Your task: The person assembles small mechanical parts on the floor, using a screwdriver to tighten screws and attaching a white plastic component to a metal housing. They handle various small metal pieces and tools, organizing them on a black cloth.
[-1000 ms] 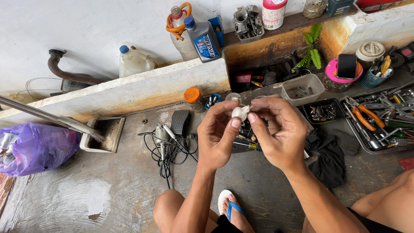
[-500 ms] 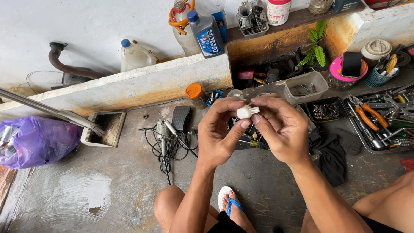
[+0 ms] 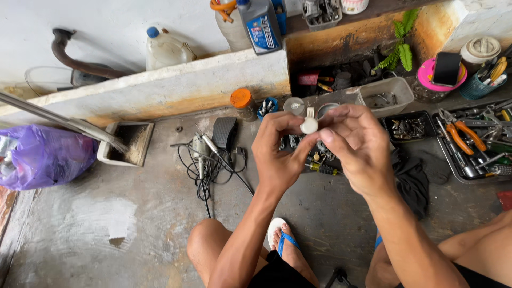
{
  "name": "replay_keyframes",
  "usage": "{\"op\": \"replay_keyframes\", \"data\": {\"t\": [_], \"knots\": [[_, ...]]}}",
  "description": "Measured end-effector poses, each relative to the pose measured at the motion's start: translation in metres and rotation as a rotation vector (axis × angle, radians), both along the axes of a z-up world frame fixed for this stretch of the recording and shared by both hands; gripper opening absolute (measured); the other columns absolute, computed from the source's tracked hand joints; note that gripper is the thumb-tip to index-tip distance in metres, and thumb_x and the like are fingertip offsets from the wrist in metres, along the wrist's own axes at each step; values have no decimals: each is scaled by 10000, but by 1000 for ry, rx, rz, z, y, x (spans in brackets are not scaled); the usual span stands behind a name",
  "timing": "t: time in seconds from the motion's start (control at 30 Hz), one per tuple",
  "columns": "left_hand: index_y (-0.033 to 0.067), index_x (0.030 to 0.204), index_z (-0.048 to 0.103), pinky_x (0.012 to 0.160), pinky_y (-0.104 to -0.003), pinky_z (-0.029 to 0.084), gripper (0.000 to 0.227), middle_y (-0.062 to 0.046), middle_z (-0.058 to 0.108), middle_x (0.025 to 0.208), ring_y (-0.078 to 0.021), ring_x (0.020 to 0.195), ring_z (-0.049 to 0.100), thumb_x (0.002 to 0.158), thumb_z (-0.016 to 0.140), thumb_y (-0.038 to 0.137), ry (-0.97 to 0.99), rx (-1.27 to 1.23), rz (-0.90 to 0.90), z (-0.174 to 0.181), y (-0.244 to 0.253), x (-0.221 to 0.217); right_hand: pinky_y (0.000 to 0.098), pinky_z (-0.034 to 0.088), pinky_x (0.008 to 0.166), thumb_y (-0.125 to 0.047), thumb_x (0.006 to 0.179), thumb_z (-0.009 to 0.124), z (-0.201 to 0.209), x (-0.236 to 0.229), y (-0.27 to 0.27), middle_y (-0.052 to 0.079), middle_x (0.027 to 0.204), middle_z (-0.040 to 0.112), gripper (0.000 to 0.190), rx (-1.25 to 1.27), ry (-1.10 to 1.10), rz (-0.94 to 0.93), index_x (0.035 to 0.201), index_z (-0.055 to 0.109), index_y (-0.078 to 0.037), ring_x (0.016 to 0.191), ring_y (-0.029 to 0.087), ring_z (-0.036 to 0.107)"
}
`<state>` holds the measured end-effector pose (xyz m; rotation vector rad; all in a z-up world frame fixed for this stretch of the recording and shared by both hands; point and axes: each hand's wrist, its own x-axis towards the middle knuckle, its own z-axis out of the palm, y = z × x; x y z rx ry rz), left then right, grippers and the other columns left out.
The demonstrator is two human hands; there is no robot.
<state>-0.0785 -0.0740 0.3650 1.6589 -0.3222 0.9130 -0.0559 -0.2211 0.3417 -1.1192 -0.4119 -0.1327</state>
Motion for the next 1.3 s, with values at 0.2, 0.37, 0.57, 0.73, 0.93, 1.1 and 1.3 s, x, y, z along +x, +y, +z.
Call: {"op": "replay_keyframes", "data": {"t": [0.2,0.37,0.57,0.73,0.93,1.1,1.3], "knots": [[56,1004,652,675,-335,635,225,-66,649,941,-214,740,703,861,823,85,-27,-33,114,-29,-15,15,251,612,771,53,851,811,4,11,5,190,1006,706,310,-240,-53,-115,1108,641,91,877,169,706],[37,983,640,663,-333,641,191,-82,649,935,-228,727,723,871,794,32,-2,-70,112,-43,-20,26,269,603,734,60,841,833,-8,27,4,191,939,702,296,-355,-80,-146,1075,654,96,825,168,695],[22,959,637,642,-341,645,164,-106,654,924,-266,723,736,869,773,-1,48,-83,56,-51,-19,30,260,594,675,40,839,851,-18,36,2,184,866,671,279,-396,-60,-178,1034,657,89,722,158,688],[-5,965,644,662,-356,646,184,-127,669,938,-285,751,754,856,792,-7,100,-84,-29,-51,-11,28,278,593,632,64,825,849,-23,39,0,203,827,654,268,-391,-58,-198,1009,659,105,682,193,699],[-22,1014,694,712,-387,653,277,-148,677,949,-298,805,771,781,843,-43,216,21,-216,-35,12,32,278,602,641,62,807,846,-26,43,-9,205,874,671,284,-452,-18,-167,1032,676,93,738,210,712],[36,1083,687,717,-420,640,200,-161,730,893,-275,788,759,913,781,83,264,87,-186,-41,54,41,241,576,717,96,916,769,-23,36,-21,173,954,655,240,-480,-5,-106,1124,650,83,850,162,673],[71,1045,738,741,-435,589,260,-152,764,834,-277,791,773,1026,625,304,619,87,83,-154,100,83,280,588,732,145,900,737,-53,52,-25,232,960,650,267,-487,4,-51,1148,637,136,859,207,673]]}}
